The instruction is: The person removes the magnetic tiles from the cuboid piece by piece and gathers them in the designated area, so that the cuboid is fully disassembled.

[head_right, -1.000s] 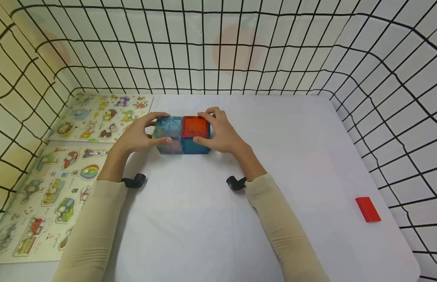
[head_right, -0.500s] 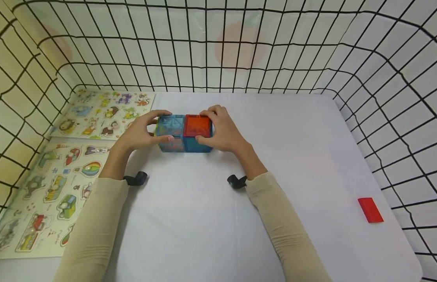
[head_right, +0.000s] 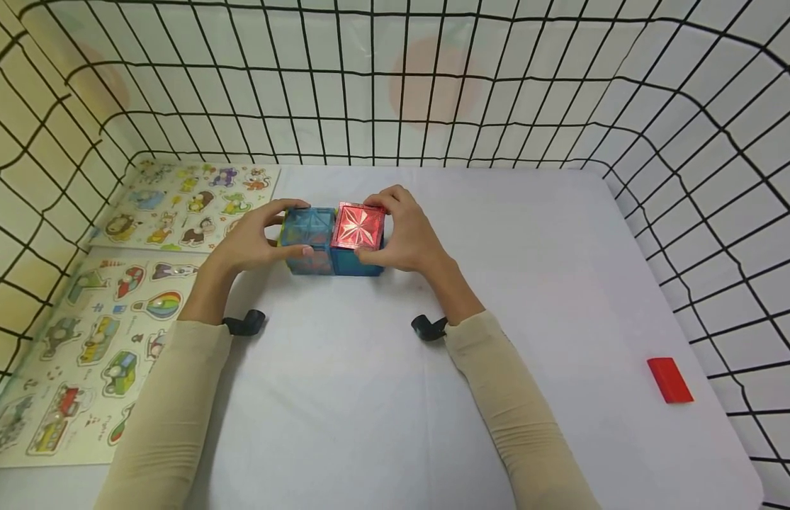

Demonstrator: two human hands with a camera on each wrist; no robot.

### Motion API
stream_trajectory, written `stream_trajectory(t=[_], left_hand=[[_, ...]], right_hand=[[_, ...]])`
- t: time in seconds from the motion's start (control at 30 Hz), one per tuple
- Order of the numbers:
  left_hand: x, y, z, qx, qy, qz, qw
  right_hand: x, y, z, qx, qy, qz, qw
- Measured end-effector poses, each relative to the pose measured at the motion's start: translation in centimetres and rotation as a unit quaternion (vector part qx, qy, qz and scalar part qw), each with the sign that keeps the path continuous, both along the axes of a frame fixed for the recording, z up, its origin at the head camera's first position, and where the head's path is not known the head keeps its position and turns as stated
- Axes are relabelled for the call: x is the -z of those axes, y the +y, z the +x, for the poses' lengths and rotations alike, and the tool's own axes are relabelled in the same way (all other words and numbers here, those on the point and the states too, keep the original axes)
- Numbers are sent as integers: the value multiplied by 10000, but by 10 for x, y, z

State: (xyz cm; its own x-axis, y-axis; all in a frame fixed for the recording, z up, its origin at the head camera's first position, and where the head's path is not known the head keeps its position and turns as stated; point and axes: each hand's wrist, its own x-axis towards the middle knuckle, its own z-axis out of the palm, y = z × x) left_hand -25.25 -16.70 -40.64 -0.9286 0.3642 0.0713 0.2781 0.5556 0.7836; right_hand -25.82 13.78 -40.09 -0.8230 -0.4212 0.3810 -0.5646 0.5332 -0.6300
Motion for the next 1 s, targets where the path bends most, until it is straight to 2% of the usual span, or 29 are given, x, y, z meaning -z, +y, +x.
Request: stream_trajectory(t=[0.33,0.63,0.8,1.0], left_hand=[[-1,0,0,-5,-118,-15,9999],[-2,0,1,66,-736,-222,9970],[-1,-2,2,2,-786,-213,9967],[0,-5,3,20,-808,-150,9966]], right_hand=[[2,7,-3,-9,73,-192,9998],[-1,18,-5,50,61,-283,9996],[-8,33,-9,178,76,-338,9992],[-16,56,-20,485,-5,-97,9988]])
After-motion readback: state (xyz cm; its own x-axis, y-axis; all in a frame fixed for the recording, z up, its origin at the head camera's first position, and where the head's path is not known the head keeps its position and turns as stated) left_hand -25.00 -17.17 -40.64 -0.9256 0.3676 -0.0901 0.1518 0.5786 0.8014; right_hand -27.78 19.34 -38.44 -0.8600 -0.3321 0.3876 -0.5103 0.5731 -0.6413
